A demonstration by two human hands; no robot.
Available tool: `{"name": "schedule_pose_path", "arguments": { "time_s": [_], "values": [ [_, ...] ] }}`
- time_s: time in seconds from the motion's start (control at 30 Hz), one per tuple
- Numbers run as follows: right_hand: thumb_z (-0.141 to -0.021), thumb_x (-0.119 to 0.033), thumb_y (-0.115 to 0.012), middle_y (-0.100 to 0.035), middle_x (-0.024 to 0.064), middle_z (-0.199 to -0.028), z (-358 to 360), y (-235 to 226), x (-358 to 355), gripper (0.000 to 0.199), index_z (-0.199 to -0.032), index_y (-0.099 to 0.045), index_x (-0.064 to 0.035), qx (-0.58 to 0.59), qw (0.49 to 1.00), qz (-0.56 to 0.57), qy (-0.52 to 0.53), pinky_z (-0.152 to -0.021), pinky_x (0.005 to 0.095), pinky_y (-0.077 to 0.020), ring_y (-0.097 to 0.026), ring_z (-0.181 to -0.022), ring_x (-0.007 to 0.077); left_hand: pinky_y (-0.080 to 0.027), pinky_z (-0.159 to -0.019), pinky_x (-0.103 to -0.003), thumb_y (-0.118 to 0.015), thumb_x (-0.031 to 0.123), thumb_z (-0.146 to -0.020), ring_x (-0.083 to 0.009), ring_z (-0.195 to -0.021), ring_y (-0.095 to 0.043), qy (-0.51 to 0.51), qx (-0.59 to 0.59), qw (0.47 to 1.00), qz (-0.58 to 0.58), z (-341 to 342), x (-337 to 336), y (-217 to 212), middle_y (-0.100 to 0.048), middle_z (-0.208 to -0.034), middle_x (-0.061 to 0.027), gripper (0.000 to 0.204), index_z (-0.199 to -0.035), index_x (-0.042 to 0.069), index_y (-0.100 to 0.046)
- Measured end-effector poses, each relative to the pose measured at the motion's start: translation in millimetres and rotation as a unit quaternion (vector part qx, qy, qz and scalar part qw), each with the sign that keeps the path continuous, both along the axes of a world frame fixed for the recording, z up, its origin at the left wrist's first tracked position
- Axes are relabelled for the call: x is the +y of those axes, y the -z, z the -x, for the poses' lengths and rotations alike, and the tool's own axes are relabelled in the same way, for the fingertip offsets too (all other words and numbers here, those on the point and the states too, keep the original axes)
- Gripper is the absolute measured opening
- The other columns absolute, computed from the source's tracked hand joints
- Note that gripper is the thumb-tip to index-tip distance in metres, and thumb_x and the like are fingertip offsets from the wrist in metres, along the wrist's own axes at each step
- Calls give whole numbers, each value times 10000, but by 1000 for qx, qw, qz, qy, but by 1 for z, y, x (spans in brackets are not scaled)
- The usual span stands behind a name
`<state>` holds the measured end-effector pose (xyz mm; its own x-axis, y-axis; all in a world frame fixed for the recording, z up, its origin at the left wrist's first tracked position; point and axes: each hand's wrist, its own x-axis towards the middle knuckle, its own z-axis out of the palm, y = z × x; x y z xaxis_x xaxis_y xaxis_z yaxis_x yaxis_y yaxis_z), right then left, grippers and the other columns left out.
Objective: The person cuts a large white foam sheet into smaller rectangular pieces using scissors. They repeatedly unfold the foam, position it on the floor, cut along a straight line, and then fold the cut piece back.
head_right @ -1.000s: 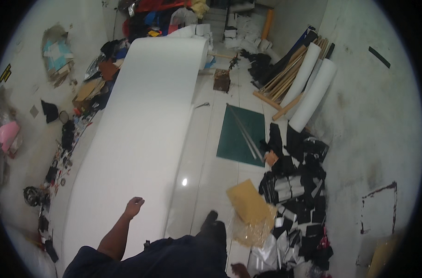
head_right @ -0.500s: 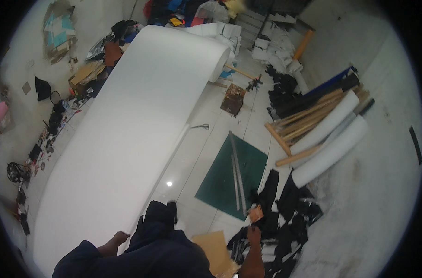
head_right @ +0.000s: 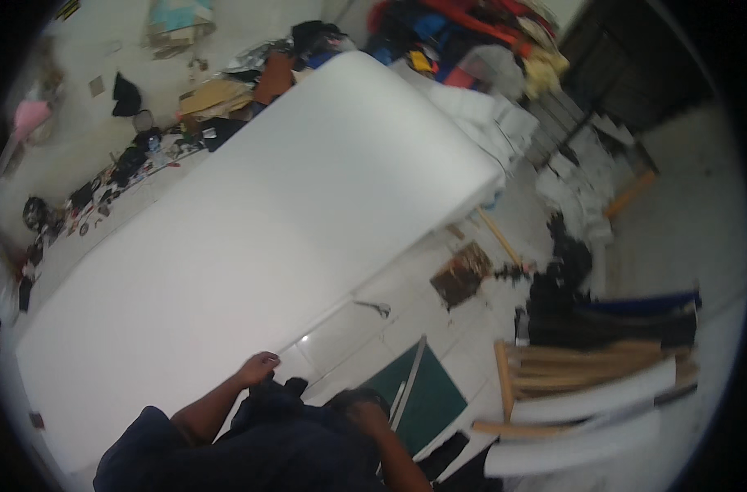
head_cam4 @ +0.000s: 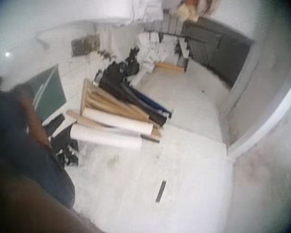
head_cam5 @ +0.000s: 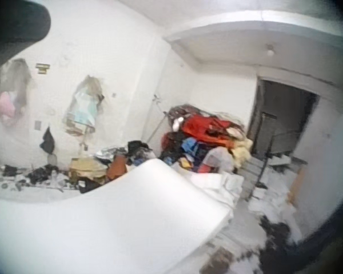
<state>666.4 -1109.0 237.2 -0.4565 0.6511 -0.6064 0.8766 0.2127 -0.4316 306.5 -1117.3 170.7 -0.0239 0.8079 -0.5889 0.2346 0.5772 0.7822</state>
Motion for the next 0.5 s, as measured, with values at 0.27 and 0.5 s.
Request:
{"name": "schedule_pose_path", "arguments": {
  "time_s": [0.27,0.5],
  "values": [
    [-889,-334,-562,-637,163,-1072,-46,-1,249,346,-1112,-627,-78,30,958,25,-285,-887,427,-466,-595,-1026,333,-472,-902,-460,-565,425,-865,-328,-1039,-607,220,213,951,35,-149,91,2,-645,-1097,-166,455,-1189,112,-625],
    [-945,-302,-461,-637,225,-847,-69,-12,373,295,-1048,-530,-34,-31,814,288,-504,-726,500,-499,-635,-813,414,-423,-983,-452,-506,290,-885,-345,-1117,-566,124,1,967,222,-265,111,-45,-611,-1165,-199,404,-1202,56,-597]
  ]
}}
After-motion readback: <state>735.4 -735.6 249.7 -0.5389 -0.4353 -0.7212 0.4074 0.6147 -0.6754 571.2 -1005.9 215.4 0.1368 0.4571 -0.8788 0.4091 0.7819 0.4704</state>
